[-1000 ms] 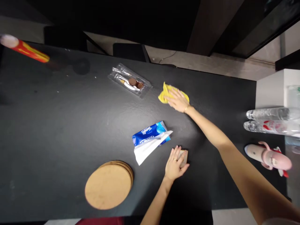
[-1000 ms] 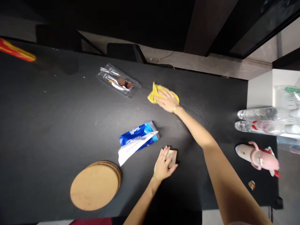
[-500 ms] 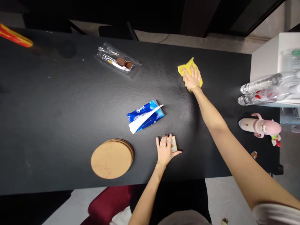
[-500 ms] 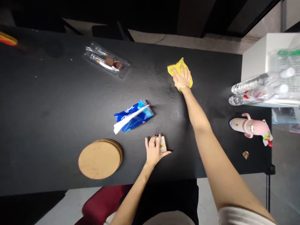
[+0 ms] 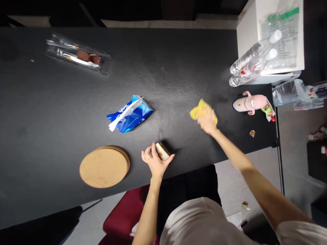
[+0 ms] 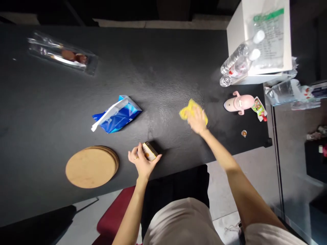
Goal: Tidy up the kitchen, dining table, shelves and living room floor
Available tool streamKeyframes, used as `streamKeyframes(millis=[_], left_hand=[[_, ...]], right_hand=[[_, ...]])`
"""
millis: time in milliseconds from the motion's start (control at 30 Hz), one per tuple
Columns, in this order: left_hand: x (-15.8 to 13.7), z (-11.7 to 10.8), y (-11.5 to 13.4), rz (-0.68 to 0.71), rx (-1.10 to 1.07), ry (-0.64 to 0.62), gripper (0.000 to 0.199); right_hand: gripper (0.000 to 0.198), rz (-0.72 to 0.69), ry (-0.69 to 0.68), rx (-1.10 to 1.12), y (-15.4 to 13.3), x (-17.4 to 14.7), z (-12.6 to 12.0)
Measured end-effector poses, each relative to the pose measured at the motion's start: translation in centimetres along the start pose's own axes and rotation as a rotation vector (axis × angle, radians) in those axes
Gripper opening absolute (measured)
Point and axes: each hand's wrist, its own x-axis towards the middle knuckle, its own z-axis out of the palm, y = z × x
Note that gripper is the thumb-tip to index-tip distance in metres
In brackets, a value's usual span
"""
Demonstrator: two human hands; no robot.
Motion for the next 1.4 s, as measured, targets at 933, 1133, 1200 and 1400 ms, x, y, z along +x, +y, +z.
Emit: streamKeyframes(millis=[933, 1133, 1200, 1400], left_hand=[[0.5, 2.6, 9.3, 0.279, -0.062, -0.178, 0.110], [0.1, 1.9, 8.1, 0.253, 0.001, -0.141, 0.107], [-0.5, 1.9, 7.6, 0.249, 0.019, -0.144, 0.105], [-1.7, 2.0, 6.4, 0.167, 0.021, -0.148, 0.104]], right_hand=[[0.050, 0.013, 0.112, 0.247, -4.0, -14.0, 8.3], [0.049, 0.283, 0.259, 0.248, 6.6, 0.1, 0.6], [0.050, 0.251, 0.251, 0.249, 10.1, 4.1, -1.5], [0.050, 0.161, 0.235, 0.181, 8.4, -4.1, 1.0]])
